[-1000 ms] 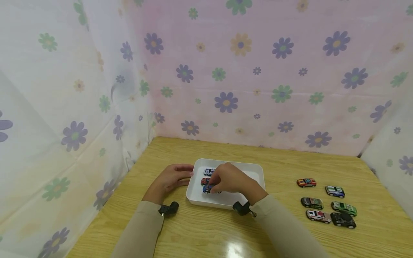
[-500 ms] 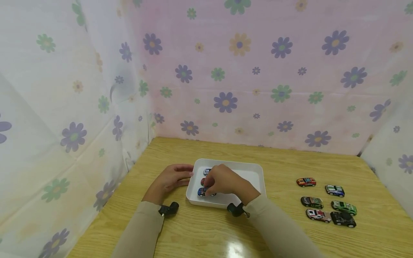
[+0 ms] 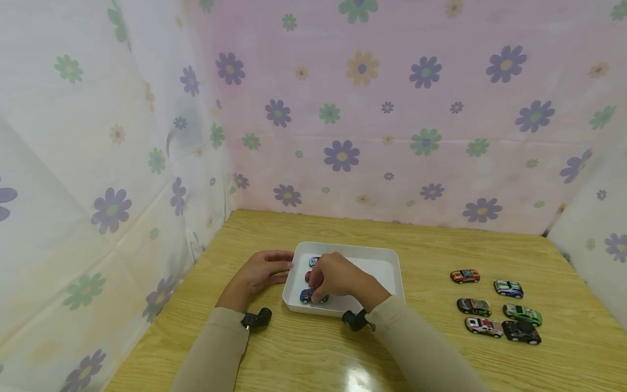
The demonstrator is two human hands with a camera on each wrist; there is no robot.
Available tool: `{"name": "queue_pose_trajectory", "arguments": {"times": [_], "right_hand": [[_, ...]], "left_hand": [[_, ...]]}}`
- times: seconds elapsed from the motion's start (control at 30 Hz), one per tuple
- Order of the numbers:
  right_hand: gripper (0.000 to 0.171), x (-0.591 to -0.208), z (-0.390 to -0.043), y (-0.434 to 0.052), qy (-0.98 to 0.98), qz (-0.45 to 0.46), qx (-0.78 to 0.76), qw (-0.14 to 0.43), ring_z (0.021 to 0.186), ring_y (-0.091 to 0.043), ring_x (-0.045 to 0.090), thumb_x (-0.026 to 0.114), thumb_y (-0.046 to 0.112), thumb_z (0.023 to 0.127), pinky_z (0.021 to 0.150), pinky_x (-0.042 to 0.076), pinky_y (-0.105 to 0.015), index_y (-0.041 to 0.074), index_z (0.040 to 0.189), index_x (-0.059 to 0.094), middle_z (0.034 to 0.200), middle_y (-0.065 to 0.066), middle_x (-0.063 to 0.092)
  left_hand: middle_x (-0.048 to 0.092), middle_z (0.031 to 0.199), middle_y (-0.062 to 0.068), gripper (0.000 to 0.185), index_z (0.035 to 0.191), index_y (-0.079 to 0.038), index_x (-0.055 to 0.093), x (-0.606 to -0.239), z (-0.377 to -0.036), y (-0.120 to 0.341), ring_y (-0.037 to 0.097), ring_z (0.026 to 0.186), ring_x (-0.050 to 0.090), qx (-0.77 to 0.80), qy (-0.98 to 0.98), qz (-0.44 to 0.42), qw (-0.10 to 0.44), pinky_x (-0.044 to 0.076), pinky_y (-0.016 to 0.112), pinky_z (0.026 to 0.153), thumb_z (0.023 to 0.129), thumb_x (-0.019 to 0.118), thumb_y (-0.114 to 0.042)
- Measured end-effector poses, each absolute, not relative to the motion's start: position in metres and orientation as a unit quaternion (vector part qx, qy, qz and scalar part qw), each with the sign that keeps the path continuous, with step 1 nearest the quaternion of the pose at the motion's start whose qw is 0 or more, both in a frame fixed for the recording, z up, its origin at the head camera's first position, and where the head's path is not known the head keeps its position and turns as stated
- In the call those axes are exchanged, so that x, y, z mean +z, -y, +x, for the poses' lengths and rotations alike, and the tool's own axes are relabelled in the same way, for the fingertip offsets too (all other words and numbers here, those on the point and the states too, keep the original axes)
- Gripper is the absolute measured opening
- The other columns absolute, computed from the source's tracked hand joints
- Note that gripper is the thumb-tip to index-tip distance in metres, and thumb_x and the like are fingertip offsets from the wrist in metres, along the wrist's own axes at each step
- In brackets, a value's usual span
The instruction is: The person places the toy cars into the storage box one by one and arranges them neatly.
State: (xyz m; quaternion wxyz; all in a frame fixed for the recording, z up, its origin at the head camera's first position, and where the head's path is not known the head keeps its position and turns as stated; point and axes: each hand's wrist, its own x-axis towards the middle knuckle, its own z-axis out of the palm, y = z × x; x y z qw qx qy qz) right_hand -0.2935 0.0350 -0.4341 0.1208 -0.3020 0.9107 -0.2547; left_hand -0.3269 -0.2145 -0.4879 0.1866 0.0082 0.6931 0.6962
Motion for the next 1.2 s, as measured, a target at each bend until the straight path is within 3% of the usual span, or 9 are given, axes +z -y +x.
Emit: {"name": "queue_pose_trajectory", "arguments": {"times": [0.47,0.73,1.0,1.2], "right_hand": [[0.02,-0.434,-0.293,-0.035,-0.91,-0.299,-0.257,0.128,0.075,0.0,0.064,0.096,0.026,0.073,0.07,0.055,-0.02,0.02,0.087,0.082,0.075,0.016,0.071],[0.018,-0.43,-0.292,-0.041,-0.905,-0.313,-0.262,0.118,0.084,-0.002,0.063,0.086,0.042,0.084,0.076,0.055,-0.023,0.025,0.09,0.083,0.08,0.021,0.073],[0.023,-0.419,-0.284,-0.055,-0.894,-0.333,-0.279,0.109,0.087,-0.001,0.067,0.082,0.041,0.089,0.08,0.058,-0.025,0.022,0.101,0.083,0.091,0.017,0.076],[0.028,-0.412,-0.277,-0.076,-0.891,-0.333,-0.295,0.09,0.085,-0.008,0.068,0.076,0.042,0.094,0.075,0.058,-0.028,0.019,0.11,0.081,0.095,0.013,0.074]], "left_hand": [[0.065,0.138,0.015,0.047,0.136,-0.005,0.066,-0.487,-0.326,0.212,0.026,0.117,0.069,0.697,-0.693,0.007,0.182,0.062,0.041,0.094,0.091,0.079,-0.01],[0.065,0.139,0.015,0.048,0.137,-0.004,0.065,-0.488,-0.326,0.214,0.025,0.116,0.069,0.703,-0.686,0.01,0.188,0.062,0.041,0.094,0.092,0.079,-0.01],[0.064,0.139,0.016,0.048,0.137,-0.004,0.065,-0.489,-0.328,0.214,0.025,0.117,0.069,0.703,-0.686,0.014,0.186,0.062,0.041,0.094,0.092,0.079,-0.009],[0.065,0.138,0.016,0.048,0.138,-0.003,0.064,-0.49,-0.328,0.213,0.025,0.114,0.07,0.7,-0.691,0.012,0.181,0.062,0.041,0.093,0.093,0.078,-0.009]]}}
